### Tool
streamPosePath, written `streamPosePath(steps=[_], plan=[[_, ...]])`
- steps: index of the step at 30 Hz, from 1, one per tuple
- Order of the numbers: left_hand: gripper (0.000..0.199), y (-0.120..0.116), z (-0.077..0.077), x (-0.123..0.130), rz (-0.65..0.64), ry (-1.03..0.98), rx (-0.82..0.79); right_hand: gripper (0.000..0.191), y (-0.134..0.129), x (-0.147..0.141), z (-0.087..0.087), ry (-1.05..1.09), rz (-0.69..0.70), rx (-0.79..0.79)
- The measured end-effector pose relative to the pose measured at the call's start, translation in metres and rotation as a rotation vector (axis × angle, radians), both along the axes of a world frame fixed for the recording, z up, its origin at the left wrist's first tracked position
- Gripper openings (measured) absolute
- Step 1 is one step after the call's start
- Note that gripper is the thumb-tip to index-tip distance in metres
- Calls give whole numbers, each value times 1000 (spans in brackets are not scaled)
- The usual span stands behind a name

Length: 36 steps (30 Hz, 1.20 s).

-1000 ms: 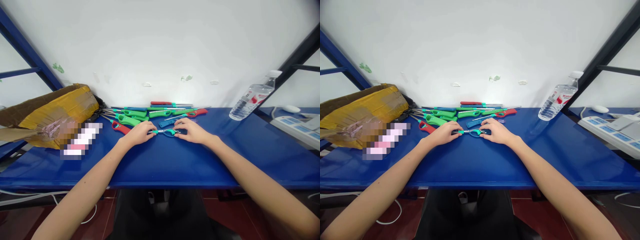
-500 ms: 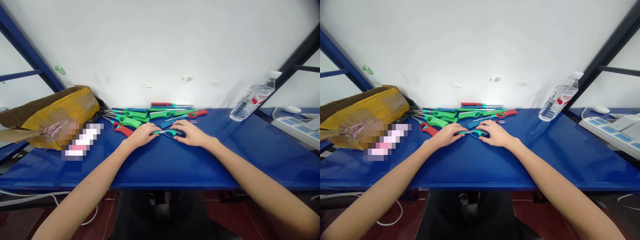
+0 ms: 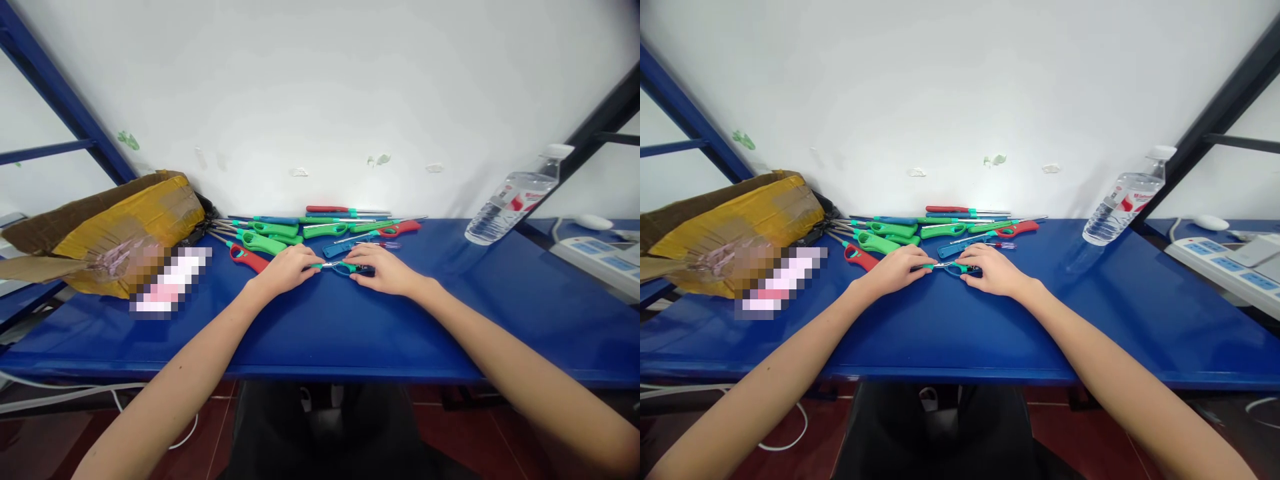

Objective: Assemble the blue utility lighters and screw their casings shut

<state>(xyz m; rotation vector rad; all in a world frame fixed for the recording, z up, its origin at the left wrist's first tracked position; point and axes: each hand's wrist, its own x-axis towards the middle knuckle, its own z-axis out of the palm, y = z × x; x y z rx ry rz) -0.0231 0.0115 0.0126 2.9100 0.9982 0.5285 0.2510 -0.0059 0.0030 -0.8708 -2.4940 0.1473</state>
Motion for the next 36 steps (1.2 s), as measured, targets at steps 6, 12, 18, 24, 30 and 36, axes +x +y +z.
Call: streamPosePath(steps=[6,12,18,24,30,36], plan=[[23,1,0,-1,7,5,4,31,0,0,1,4,-3,-6],[23,1,1,-2,17,11,6,29,0,-2,2,-19,-2,7],[23,0,3,-2,34,30,-13,28,1,-2,4,-33,0,14],[23,0,6,-4,35,40,-14,27,-1,-2,5,-42,-11,15],[22,0,8,-7,35,51,-15,28,0,-2,4,-34,-18,12],[21,3,7,-15,45,34,-38,28,0,-2,5,-32,-11,6]])
